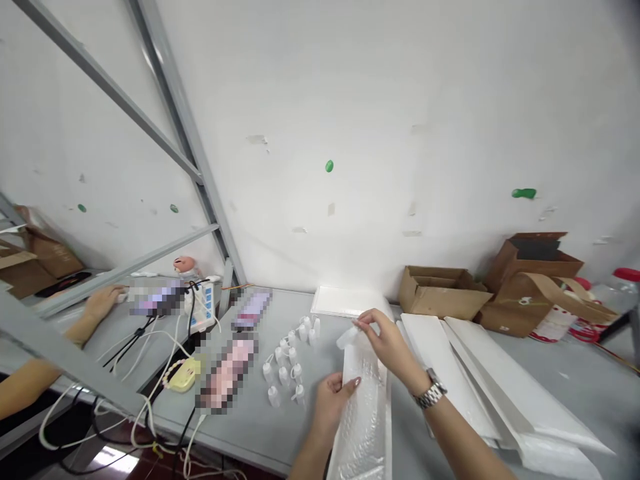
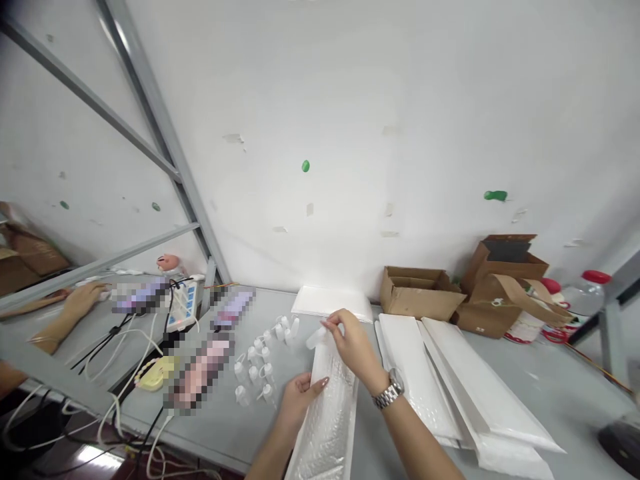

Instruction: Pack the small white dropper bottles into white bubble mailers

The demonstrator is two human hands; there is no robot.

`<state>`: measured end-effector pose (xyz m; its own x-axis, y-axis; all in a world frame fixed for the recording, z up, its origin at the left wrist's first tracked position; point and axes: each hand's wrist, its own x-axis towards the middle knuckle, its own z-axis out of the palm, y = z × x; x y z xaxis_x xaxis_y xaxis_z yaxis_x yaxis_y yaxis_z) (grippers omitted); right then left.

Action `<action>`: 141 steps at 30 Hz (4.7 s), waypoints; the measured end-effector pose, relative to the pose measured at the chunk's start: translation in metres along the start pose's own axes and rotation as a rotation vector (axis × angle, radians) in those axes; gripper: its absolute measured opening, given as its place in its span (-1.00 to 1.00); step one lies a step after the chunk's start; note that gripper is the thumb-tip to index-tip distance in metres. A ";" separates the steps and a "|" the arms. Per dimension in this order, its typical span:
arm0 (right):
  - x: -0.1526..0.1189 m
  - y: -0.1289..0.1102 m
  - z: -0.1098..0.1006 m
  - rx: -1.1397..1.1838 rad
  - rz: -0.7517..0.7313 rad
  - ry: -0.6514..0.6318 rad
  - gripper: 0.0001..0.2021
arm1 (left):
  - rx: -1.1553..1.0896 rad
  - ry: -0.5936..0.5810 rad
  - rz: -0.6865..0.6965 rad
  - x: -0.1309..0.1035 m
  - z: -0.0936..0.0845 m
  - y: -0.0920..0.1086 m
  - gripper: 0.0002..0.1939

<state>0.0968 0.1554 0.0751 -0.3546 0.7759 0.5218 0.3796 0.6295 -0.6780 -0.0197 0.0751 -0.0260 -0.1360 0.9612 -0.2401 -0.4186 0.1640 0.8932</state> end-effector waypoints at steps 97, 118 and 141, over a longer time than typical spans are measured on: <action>-0.035 0.014 -0.080 0.467 0.444 -0.614 -0.57 | 0.207 -0.359 -0.101 -0.031 0.025 0.061 -0.54; -0.108 0.042 -0.154 -0.894 -0.739 -0.130 -0.71 | 0.271 0.065 0.381 -0.009 0.009 -0.011 -0.60; 0.050 0.091 0.008 -0.855 0.259 -0.495 -0.58 | 0.327 -0.023 0.418 -0.020 0.015 -0.003 -0.73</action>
<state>0.1071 0.2508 0.0354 -0.4143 0.9101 0.0079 0.9092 0.4142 -0.0417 -0.0021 0.0587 -0.0177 -0.2101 0.9633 0.1669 -0.0302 -0.1771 0.9837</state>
